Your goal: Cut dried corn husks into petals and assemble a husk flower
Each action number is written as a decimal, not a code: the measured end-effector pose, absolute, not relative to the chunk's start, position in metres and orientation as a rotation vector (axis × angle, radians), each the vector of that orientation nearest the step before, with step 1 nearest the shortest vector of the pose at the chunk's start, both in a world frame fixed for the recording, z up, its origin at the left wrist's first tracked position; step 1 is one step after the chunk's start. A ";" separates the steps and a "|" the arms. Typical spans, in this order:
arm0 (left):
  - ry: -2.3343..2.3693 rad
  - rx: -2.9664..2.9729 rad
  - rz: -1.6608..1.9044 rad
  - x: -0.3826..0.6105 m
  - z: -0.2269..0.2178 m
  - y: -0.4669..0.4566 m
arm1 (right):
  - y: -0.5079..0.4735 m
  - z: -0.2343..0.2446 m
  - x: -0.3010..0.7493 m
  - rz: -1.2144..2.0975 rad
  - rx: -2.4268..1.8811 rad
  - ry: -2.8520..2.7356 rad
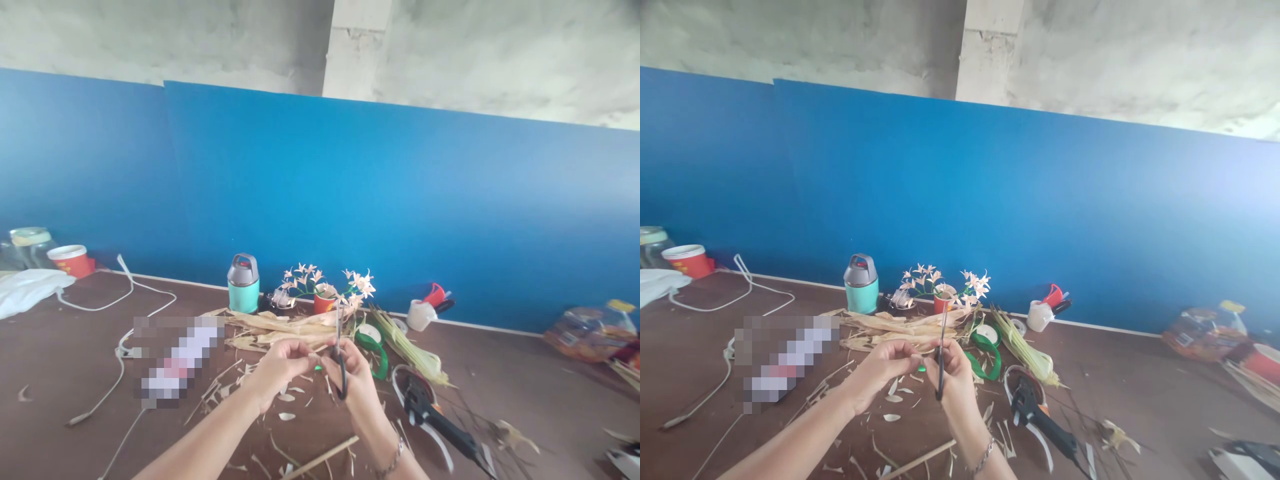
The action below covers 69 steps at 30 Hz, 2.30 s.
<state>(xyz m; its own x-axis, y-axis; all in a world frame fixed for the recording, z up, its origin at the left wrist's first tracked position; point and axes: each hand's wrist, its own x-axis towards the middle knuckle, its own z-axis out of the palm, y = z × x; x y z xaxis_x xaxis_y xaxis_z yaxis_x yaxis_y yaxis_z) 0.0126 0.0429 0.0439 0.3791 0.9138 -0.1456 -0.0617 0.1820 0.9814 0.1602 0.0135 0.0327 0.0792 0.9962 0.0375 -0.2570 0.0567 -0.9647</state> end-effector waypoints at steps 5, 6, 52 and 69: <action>0.930 1.129 0.910 0.020 0.044 0.038 | 0.013 0.034 0.158 1.219 -1.016 -0.920; 0.906 1.113 0.921 0.020 0.045 0.037 | 0.012 0.034 0.158 1.220 -1.017 -0.917; 0.839 1.072 0.971 -0.001 0.060 0.051 | 0.011 0.034 0.156 1.484 -1.053 -1.331; 0.789 1.050 0.890 -0.006 0.059 0.055 | 0.010 0.032 0.156 1.507 -1.054 -1.346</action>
